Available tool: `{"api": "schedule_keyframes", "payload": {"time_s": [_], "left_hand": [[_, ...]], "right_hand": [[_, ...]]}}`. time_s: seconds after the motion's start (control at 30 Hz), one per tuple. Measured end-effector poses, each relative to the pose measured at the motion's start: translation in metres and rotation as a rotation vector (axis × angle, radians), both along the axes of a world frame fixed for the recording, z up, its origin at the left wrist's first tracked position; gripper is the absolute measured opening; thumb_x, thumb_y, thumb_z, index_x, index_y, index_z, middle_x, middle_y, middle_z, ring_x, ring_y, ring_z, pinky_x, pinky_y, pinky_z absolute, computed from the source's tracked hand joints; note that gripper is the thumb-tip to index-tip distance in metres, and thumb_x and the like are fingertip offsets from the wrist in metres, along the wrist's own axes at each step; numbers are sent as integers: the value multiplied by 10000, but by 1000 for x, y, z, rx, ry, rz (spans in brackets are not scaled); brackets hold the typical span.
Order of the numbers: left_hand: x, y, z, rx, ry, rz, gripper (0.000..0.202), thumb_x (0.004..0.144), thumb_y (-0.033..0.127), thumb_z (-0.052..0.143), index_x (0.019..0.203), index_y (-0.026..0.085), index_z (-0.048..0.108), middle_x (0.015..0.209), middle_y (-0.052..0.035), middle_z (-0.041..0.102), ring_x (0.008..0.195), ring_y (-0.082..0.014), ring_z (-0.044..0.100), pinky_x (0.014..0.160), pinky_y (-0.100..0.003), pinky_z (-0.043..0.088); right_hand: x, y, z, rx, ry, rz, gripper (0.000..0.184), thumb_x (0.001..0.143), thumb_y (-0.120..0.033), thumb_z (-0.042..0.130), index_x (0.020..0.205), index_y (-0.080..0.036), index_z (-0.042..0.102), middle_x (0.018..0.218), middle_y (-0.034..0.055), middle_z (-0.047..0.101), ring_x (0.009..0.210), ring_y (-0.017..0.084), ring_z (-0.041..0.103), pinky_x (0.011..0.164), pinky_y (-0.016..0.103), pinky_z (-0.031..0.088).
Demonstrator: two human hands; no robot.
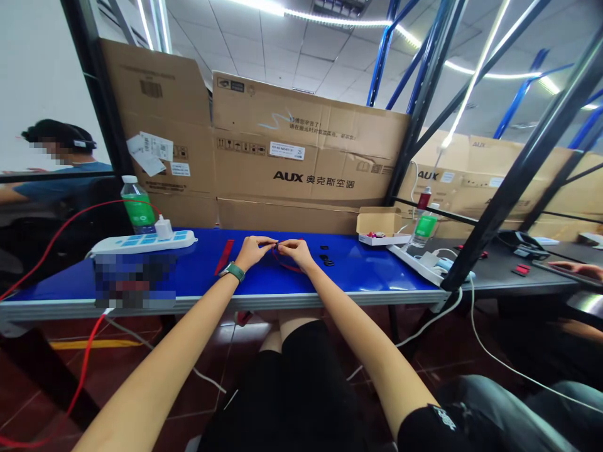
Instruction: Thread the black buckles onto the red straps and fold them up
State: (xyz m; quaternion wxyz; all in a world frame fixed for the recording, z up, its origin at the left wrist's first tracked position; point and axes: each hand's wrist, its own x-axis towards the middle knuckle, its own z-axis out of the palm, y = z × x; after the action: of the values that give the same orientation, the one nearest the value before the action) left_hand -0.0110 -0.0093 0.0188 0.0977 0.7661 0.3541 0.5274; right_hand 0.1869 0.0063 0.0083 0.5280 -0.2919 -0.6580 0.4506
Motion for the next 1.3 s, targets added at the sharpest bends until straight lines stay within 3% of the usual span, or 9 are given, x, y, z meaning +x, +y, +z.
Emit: {"api": "schedule_keyframes", "payload": {"time_s": [0.23,0.4,0.53,0.8,0.93,1.17,1.3], "left_hand": [[1,-1,0,-45,5,-76,216,841,350,696,962,205,802,969,-63,801,910,-250,755,877,-373,594],[1,0,-1,-7,-26,18,123,842,295,670,863,207,754,889,-48,789,851,-222,746,828,-335,587],[2,4,-3,8,-33,30,54,858,238,619,861,206,663,871,-47,761,853,-210,738,810,-317,575],[4,-5,4,76,141,45,113,894,213,551,911,217,662,893,-38,748,870,-205,712,828,-303,535],[1,-7,8,123,152,91,143,883,183,544,881,215,683,883,-34,747,845,-204,698,826,-299,521],[-7,-4,10,200,63,279,162,896,155,524,892,217,674,917,-63,709,909,-224,654,853,-317,488],[-12,-1,5,196,76,363,164,881,144,551,869,226,693,930,-67,676,891,-228,641,850,-330,488]], "right_hand": [[0,-2,3,-40,85,5,470,569,-462,886,860,-189,637,761,13,726,732,183,715,747,321,579],[-3,-7,5,-74,28,45,550,590,-446,899,964,-207,574,794,4,736,771,177,727,682,267,547],[-7,-11,5,-100,56,76,613,576,-384,920,1021,-219,532,801,-20,731,767,150,715,741,276,562],[-8,-18,10,-228,122,152,577,665,-446,880,1072,-240,527,875,-16,706,744,178,747,696,296,601],[-5,-20,13,-185,78,132,528,683,-419,877,1059,-220,564,848,2,714,763,182,744,691,280,591],[-4,-20,12,-89,-13,95,542,696,-396,847,1149,-236,597,811,-27,681,729,161,716,671,262,544],[-6,-8,6,82,-148,-72,437,700,-320,828,1080,-224,635,867,-14,686,726,151,664,740,304,546]]}}
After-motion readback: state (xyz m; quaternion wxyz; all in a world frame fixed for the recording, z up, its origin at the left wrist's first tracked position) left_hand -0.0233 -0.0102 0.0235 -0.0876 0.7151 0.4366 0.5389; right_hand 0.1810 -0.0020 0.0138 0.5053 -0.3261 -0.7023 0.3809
